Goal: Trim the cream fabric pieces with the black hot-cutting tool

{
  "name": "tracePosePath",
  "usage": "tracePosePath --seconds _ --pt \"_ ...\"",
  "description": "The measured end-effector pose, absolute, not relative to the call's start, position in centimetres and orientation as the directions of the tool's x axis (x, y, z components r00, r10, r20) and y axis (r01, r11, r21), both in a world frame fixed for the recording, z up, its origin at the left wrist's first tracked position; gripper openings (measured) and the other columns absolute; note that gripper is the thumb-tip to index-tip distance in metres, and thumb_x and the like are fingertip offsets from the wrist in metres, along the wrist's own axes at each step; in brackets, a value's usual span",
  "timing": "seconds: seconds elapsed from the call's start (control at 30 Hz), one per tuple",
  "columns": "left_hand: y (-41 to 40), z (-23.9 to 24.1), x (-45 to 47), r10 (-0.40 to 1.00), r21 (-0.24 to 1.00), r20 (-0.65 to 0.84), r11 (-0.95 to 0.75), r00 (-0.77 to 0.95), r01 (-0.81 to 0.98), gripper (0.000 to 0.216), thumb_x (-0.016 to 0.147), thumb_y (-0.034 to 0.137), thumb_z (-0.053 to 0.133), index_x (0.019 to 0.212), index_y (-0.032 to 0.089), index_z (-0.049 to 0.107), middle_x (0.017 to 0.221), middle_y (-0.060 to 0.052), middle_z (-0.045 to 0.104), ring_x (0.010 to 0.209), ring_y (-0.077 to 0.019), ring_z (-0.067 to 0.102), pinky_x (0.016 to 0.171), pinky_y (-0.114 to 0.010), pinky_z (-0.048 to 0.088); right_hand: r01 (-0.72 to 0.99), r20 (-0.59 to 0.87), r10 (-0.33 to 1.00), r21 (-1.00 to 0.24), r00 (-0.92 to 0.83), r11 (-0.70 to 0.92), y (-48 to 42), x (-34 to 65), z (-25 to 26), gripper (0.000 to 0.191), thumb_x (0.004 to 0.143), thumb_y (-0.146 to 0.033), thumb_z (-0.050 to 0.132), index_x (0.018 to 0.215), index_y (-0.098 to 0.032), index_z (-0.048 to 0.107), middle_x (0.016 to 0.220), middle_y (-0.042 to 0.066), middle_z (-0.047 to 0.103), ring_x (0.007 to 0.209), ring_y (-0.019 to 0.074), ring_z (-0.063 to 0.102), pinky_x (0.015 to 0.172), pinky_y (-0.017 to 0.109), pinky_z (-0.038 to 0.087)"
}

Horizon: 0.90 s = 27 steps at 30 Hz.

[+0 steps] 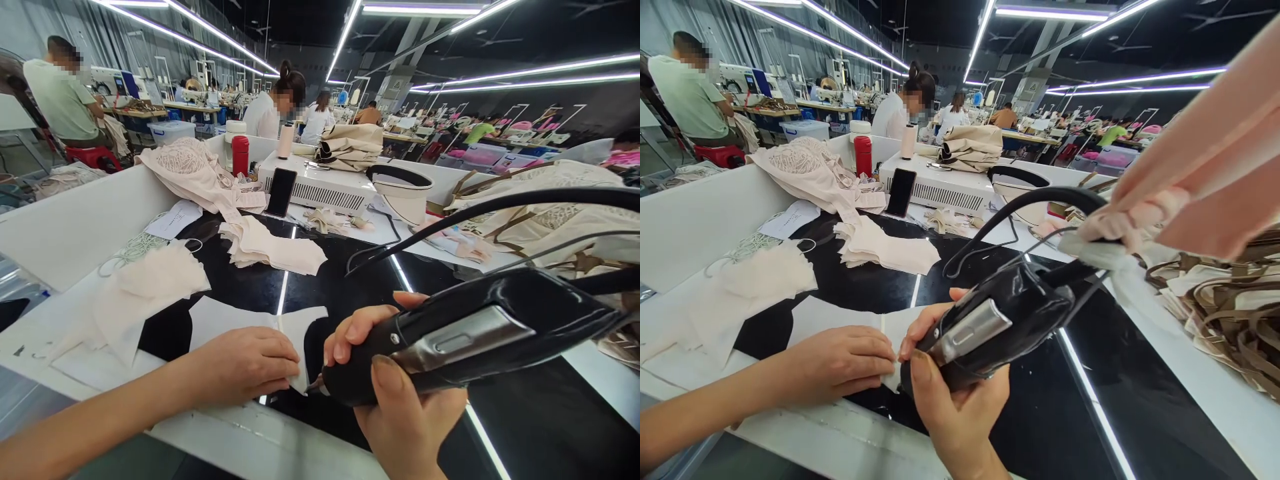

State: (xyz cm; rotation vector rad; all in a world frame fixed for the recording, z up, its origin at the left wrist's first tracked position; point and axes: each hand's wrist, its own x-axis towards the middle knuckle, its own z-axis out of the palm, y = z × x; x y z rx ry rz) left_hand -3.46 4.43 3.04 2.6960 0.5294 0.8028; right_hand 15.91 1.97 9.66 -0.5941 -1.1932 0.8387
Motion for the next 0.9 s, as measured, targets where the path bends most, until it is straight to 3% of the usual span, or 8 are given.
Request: tracePosePath --seconds 0.1,0.33,0.57,0.7,0.9 --pt "3.3 3.6 -3.8 0.4 0.337 0.462 -0.905 0.792 0.26 0.011 0.107 0.019 0.062 0.113 0.015 0.071 0.111 -0.008 0.078 0.109 -0.0214 0.072 0.106 -0.033 0.057 -0.247 0.564 0.815 -0.777 0.134 0.578 2.1 16.6 10.1 0.04 0.09 -0.039 0.083 0.123 -0.031 0.062 0.079 -0.003 0.067 0.055 0.0158 0.063 0.045 0.03 0.057" --pt "1.3 5.0 -4.1 0.387 0.35 0.416 -0.903 0.823 0.249 0.01 0.106 0.022 0.067 0.114 0.016 0.069 0.106 -0.005 0.077 0.1 -0.019 0.073 0.103 -0.03 0.058 -0.154 0.592 0.733 -0.734 0.335 0.662 5.2 19.0 11.0 0.039 0.086 -0.034 0.086 0.117 -0.028 0.063 0.077 -0.005 0.068 0.054 0.0151 0.064 0.045 0.029 0.057" --pt "4.4 5.2 -1.3 0.372 0.175 0.489 -0.928 0.789 0.33 0.012 0.105 0.016 0.066 0.117 0.013 0.068 0.108 -0.008 0.075 0.097 -0.0209 0.072 0.096 -0.036 0.063 -0.118 0.626 0.721 -0.726 0.297 0.678 6.8 19.5 9.6 0.042 0.087 -0.037 0.084 0.12 -0.029 0.058 0.08 -0.006 0.07 0.053 0.0131 0.064 0.049 0.028 0.058" --pt "5.9 4.2 0.2 0.335 0.078 0.473 -0.937 0.815 0.34 0.02 0.104 0.021 0.069 0.122 0.013 0.067 0.109 -0.008 0.073 0.098 -0.0224 0.072 0.101 -0.041 0.061 -0.13 0.602 0.743 -0.745 0.292 0.654 6.8 19.2 9.3 0.038 0.088 -0.035 0.082 0.116 -0.027 0.057 0.079 -0.006 0.069 0.052 0.0122 0.064 0.048 0.027 0.058" --pt "6.6 2.9 0.5 0.338 0.039 0.439 -0.933 0.832 0.358 0.033 0.098 0.029 0.08 0.124 0.015 0.066 0.109 -0.007 0.071 0.099 -0.0235 0.071 0.095 -0.039 0.062 -0.14 0.605 0.744 -0.742 0.284 0.656 6.6 18.9 9.1 0.028 0.088 -0.028 0.079 0.104 -0.026 0.057 0.08 -0.007 0.069 0.053 0.0114 0.063 0.047 0.025 0.057"
